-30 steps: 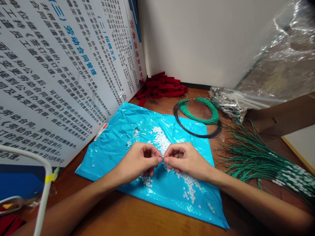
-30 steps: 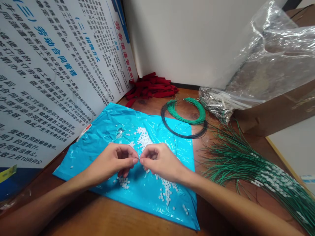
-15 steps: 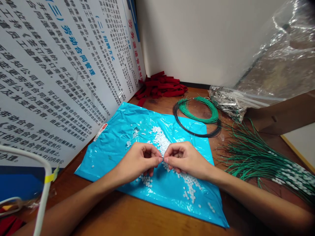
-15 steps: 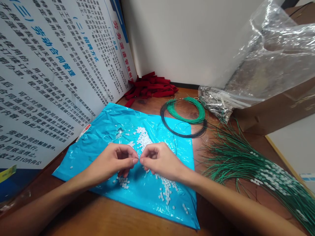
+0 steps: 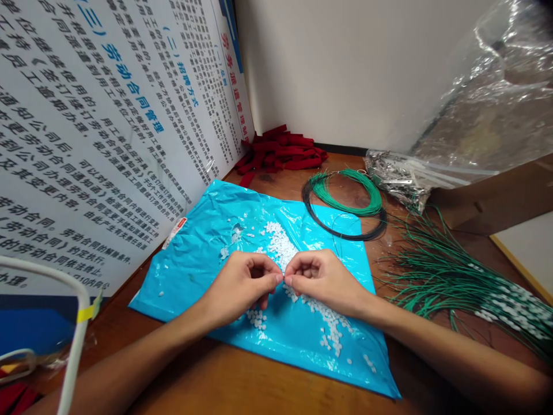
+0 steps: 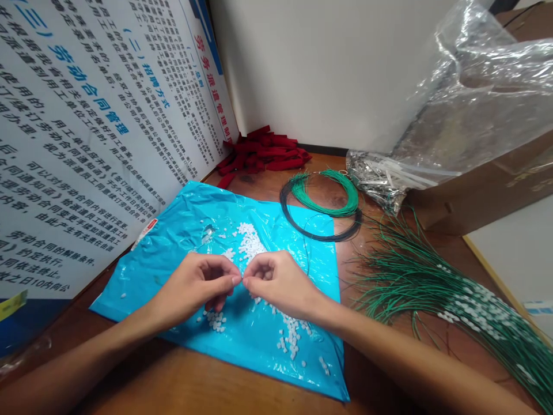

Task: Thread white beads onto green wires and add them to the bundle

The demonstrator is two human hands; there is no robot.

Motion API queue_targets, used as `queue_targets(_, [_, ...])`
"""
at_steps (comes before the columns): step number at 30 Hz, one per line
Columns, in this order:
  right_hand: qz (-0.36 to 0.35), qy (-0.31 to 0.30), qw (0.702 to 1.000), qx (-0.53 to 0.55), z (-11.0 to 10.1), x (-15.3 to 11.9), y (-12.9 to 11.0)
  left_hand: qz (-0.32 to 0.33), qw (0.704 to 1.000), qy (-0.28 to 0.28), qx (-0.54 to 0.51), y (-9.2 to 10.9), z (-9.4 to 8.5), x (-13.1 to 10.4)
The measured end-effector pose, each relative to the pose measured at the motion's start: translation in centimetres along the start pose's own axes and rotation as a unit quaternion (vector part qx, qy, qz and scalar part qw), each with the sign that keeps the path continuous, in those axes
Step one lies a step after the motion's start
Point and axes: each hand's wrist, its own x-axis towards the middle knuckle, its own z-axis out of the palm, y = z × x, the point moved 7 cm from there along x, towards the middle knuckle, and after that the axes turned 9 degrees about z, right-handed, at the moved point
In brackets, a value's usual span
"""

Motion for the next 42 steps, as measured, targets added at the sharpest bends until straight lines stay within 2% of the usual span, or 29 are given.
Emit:
queue_targets(11, [-0.018, 0.016, 1.000, -0.015, -0.12, 0.01, 0.03, 0.001, 1.000, 0.008, -0.014, -0.22, -0.23, 0.13])
queue_targets(21, [-0.003, 0.060, 0.998, -0.006, -0.36, -0.05, -0.15, 0.009, 0.999, 0.046, -0.024, -0.17, -0.17, -0.06])
queue_targets(27, [-0.018, 0.087, 0.996, -0.025, -0.58, -0.19, -0.50, 0.013, 0.997, 0.064, -0.037, -0.31, -0.06, -0.12])
queue_targets(32, [-0.006, 0.082, 0.997, -0.002, -0.63, -0.10, -0.44, 0.013, 0.996, 0.075, -0.040, -0.38, -0.14, -0.10])
queue_targets(37, [0.023, 0.066, 0.996, 0.054, -0.58, -0.01, -0.08, 0.007, 0.997, 0.070, -0.045, -0.67, -0.10, 0.00])
queue_targets(42, [0.035, 0.061, 0.996, 0.063, -0.61, 0.07, 0.15, -0.003, 0.996, 0.059, -0.065, -0.92, 0.08, 0.03])
